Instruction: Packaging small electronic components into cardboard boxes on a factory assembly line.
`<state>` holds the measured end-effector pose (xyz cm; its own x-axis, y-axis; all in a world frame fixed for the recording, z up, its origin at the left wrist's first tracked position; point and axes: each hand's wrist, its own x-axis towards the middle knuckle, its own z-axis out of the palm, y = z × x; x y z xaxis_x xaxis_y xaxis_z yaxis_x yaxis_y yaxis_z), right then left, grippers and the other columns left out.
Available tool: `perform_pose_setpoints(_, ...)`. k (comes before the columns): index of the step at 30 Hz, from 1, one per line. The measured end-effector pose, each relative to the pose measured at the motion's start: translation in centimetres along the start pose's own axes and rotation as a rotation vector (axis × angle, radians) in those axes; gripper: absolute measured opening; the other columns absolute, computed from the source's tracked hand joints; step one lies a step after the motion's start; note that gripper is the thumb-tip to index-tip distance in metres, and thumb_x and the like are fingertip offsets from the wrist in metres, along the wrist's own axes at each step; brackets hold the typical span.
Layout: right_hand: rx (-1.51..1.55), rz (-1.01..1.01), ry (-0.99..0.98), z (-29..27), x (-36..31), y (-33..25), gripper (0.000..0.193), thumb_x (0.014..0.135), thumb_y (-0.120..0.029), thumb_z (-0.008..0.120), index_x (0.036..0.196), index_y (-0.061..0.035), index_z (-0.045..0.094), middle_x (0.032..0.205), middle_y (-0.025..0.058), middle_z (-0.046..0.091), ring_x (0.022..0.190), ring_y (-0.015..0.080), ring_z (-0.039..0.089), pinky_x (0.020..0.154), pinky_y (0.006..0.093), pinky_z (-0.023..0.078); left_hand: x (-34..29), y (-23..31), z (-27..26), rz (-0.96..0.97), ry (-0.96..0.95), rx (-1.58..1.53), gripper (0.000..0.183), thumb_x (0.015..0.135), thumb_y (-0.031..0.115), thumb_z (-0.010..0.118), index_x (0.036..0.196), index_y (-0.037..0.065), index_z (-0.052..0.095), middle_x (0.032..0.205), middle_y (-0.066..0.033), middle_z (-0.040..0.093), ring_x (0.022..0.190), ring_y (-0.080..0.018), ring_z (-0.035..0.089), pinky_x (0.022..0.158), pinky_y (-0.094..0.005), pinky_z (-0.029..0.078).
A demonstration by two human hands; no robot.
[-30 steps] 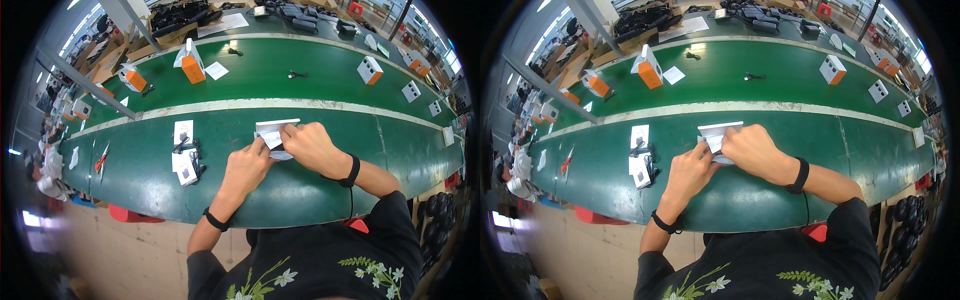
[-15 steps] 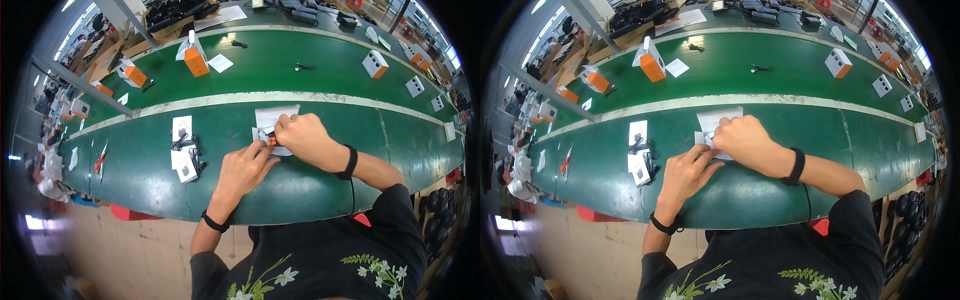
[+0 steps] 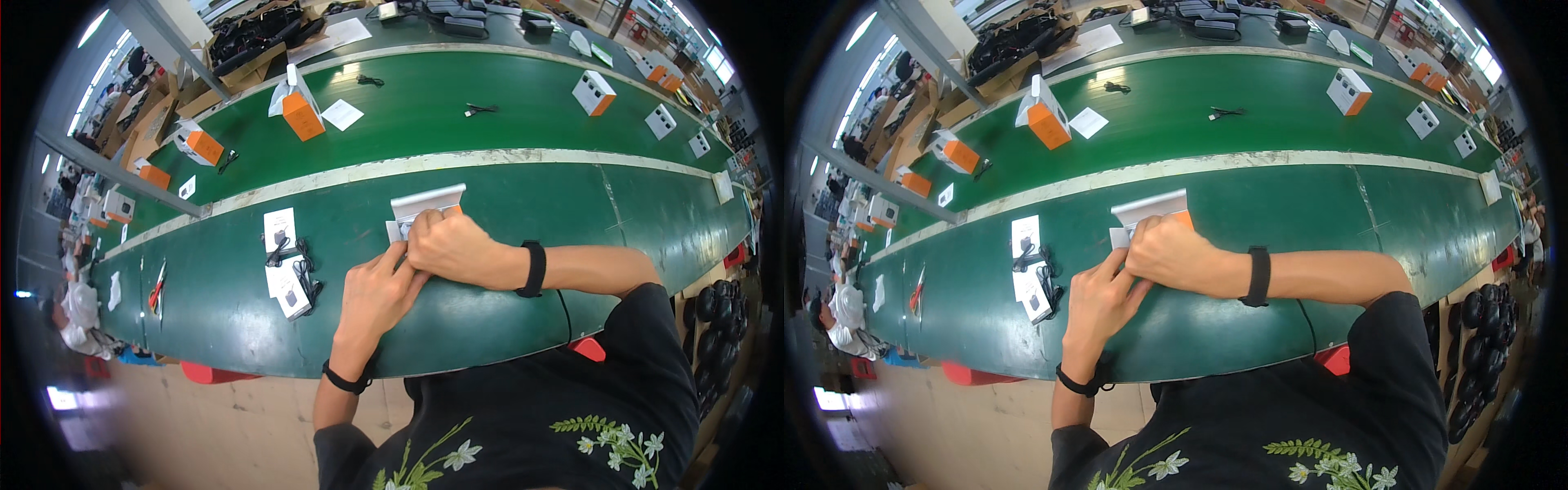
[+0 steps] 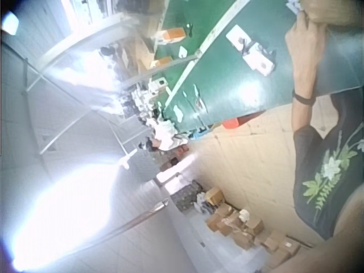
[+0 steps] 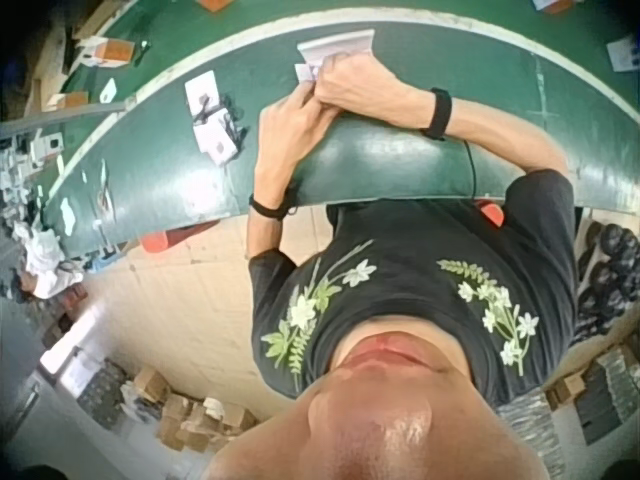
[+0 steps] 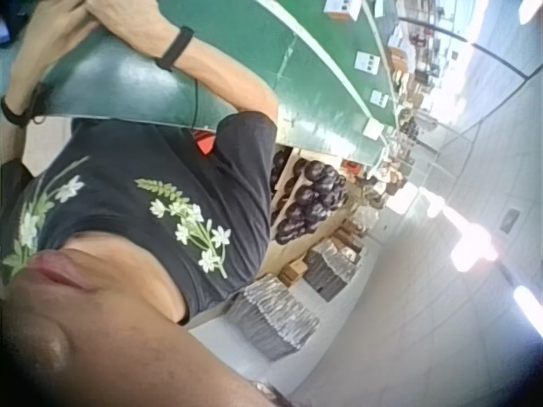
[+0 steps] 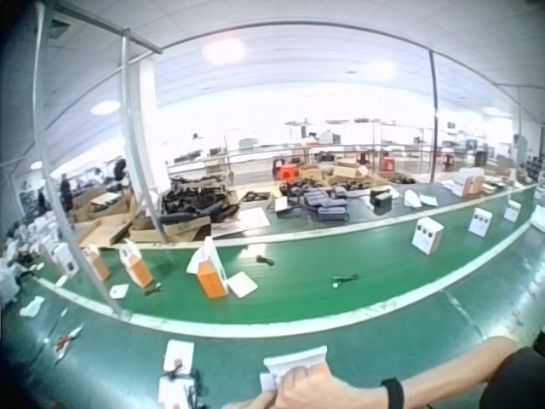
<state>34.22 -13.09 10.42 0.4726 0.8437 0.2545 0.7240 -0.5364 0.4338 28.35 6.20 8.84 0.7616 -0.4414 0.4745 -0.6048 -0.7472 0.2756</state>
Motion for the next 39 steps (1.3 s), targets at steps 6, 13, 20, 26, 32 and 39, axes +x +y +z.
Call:
perform_pose_setpoints(6,0.212,-0.006,0.122,-1.1,-0.5,1.5,0.012,0.085,-0.017,0.075,0.076,-0.0082,0.073,0.068,0.0043,0.063,0.063,0.0183,0.069,0.051,0.0345,0.050,-0.6,-1.2,-0.4,-0.024,0.017,-0.038,0.025,0.094,0.023,0.086,0.111,0.006,0.080,0.112,-0.0045,0.074,0.078,-0.0249,0.077,0.064,-0.0381,0.060)
perform_pose_setpoints(13,-0.013,0.698,0.400,14.0,-2.9,19.4,0.043,0.101,-0.016,0.071,0.142,-0.0053,0.070,0.144,0.0163,0.072,0.129,0.0340,0.067,0.098,0.0502,0.063,-0.4,-1.7,-1.2,-0.044,0.093,-0.050,0.020,0.093,0.012,0.086,0.112,0.009,0.081,0.113,-0.0013,0.077,0.076,-0.0252,0.077,0.065,-0.0370,0.061)
perform_pose_setpoints(20,0.232,0.708,-0.155,24.5,-7.4,26.0,0.025,0.103,-0.016,0.070,0.120,-0.0022,0.082,0.123,0.0186,0.076,0.118,0.0392,0.072,0.095,0.0526,0.063,-0.7,-1.5,0.4,-0.110,0.273,-0.053,0.023,0.083,0.012,0.094,0.102,0.009,0.082,0.107,-0.0017,0.077,0.071,-0.0164,0.070,0.057,-0.0318,0.054)
perform_pose_setpoints(26,0.803,0.767,0.548,6.0,-5.0,11.4,0.015,0.099,-0.007,0.081,0.112,-0.0039,0.086,0.102,0.0183,0.083,0.090,0.0295,0.081,0.079,0.0369,0.064,-2.4,-1.1,-0.8,0.164,0.319,0.239,0.029,0.084,0.023,0.095,0.109,0.011,0.084,0.112,0.0007,0.079,0.071,-0.0151,0.066,0.057,-0.0299,0.052)
perform_pose_setpoints(32,0.684,0.361,0.425,-2.3,-0.2,0.2,0.011,0.089,-0.007,0.080,0.099,-0.0076,0.083,0.094,0.0085,0.081,0.085,0.0234,0.081,0.065,0.0355,0.062,-2.0,-2.5,0.4,-0.015,0.107,0.240,0.041,0.090,0.031,0.090,0.123,0.007,0.083,0.120,-0.0022,0.081,0.079,-0.0177,0.068,0.062,-0.0320,0.057)
perform_pose_setpoints(39,0.316,0.137,-0.142,-1.9,3.3,0.3,0.021,0.088,-0.012,0.074,0.105,-0.0017,0.079,0.096,0.0073,0.076,0.084,0.0243,0.078,0.063,0.0400,0.060,-2.9,-3.6,-1.1,0.039,0.247,0.161,0.034,0.091,0.018,0.091,0.122,0.005,0.081,0.130,-0.0042,0.074,0.083,-0.0177,0.067,0.061,-0.0306,0.056)
